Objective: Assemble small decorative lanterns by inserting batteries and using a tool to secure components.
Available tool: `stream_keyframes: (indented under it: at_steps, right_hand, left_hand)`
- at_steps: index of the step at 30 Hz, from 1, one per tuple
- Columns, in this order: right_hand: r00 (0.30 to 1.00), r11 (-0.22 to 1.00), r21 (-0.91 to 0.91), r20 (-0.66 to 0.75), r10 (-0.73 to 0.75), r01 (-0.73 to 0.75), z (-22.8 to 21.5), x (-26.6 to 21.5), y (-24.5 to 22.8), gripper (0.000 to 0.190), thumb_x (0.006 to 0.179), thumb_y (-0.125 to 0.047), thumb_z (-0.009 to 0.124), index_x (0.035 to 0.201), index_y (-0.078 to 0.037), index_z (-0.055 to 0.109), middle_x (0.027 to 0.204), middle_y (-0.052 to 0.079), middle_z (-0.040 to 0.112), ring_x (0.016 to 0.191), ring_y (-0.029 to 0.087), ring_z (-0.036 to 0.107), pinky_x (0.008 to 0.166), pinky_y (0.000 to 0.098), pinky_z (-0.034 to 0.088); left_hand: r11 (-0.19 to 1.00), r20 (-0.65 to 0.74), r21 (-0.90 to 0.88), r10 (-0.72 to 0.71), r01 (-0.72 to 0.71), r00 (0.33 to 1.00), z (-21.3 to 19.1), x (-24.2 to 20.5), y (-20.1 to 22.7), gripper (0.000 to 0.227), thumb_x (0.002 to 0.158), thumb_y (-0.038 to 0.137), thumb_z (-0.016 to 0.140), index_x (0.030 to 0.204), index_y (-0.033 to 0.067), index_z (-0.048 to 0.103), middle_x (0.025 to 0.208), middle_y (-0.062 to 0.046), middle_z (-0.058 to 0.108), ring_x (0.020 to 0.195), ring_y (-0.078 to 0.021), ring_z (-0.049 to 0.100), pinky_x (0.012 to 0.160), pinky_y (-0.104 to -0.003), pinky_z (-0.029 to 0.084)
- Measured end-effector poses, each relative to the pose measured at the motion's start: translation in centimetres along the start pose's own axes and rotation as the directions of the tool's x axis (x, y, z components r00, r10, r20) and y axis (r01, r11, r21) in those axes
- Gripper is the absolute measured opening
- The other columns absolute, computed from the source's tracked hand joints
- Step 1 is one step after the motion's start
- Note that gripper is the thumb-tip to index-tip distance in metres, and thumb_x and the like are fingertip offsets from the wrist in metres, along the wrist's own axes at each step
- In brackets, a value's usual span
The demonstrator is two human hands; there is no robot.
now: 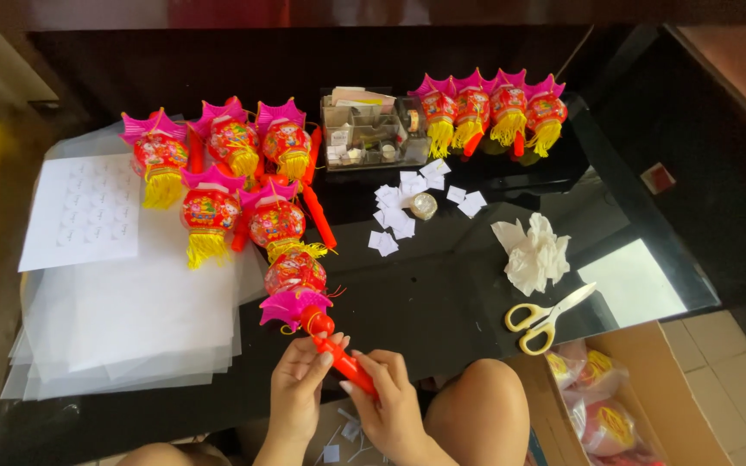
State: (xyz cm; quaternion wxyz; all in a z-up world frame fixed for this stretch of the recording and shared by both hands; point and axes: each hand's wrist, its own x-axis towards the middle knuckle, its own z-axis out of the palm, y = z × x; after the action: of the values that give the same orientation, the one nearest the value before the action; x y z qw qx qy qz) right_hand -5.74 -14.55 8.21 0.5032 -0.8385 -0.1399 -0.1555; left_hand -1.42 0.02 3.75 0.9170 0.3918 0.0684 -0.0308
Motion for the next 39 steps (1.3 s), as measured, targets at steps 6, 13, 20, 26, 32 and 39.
stream_keyframes:
  at_steps: [6,13,20,26,32,39]
  right_hand:
    - [0.995,0.999,0.043,-0.094,0.027,-0.023,-0.3,-1.0,-0.2,0.029,0.099,-0.018,0.065,0.124,-0.004,0.068,0.089,0.006,0.066,0.069,0.016,0.062,0.064,0.0282,0.050]
    - [0.888,0.579,0.699,0.184,0.422,-0.420,-1.3,-0.8,-1.0,0.031,0.091,-0.025,0.072,0.107,-0.002,0.060,0.098,0.014,0.065,0.062,0.012,0.049,0.052,0.0236,0.036]
    - [0.998,0.998,-0.021,-0.029,-0.063,0.062,-2.2,-1.3,0.0,0.031,0.098,-0.019,0.067,0.123,-0.001,0.063,0.085,0.009,0.066,0.059,0.018,0.058,0.055,0.0289,0.048]
    - [0.799,0.576,0.573,0.273,0.536,-0.583,-3.2,-0.1,-1.7,0.033,0.104,-0.028,0.051,0.110,-0.001,0.068,0.065,0.017,0.070,0.041,0.012,0.038,0.038,0.0236,0.027]
    - [0.975,0.973,-0.160,-0.117,-0.187,0.168,-2.0,-0.6,-1.0,0.036,0.094,-0.012,0.074,0.127,-0.002,0.063,0.104,0.013,0.070,0.069,0.020,0.068,0.056,0.0266,0.056]
    - [0.848,0.313,0.819,0.344,0.403,-0.481,-2.8,-1.3,-0.5,0.029,0.097,-0.007,0.064,0.122,0.009,0.066,0.081,0.023,0.068,0.039,0.008,0.031,0.034,0.0203,0.020]
  left_hand:
    - [0.999,0.048,0.051,0.011,-0.014,0.999,1.0,-1.2,1.3,0.022,0.085,0.004,0.075,0.105,0.0002,0.068,0.114,-0.024,0.078,0.113,-0.0440,0.075,0.104,-0.051,0.057]
    - [0.999,0.050,0.022,0.035,-0.037,0.998,1.1,-1.1,0.6,0.023,0.084,0.006,0.077,0.105,0.0009,0.069,0.108,-0.022,0.079,0.107,-0.0376,0.075,0.104,-0.052,0.057]
    - [1.000,0.031,0.007,-0.012,0.012,0.999,2.2,-1.6,1.5,0.025,0.082,0.002,0.076,0.106,0.0001,0.069,0.113,-0.026,0.077,0.111,-0.0467,0.075,0.105,-0.053,0.057]
    - [0.998,0.149,0.050,0.027,-0.035,0.989,2.7,-2.2,2.0,0.025,0.083,0.006,0.079,0.107,0.0021,0.070,0.109,-0.024,0.079,0.111,-0.0461,0.075,0.105,-0.059,0.055]
    - [0.998,0.027,0.059,0.015,-0.016,1.000,2.4,-1.8,0.8,0.025,0.082,0.003,0.077,0.106,0.0031,0.070,0.109,-0.022,0.080,0.108,-0.0359,0.076,0.101,-0.048,0.058]
    - [0.998,0.202,0.051,0.024,-0.035,0.979,1.6,-1.7,1.4,0.021,0.084,0.007,0.079,0.102,0.0029,0.070,0.106,-0.021,0.080,0.109,-0.0398,0.075,0.106,-0.058,0.053]
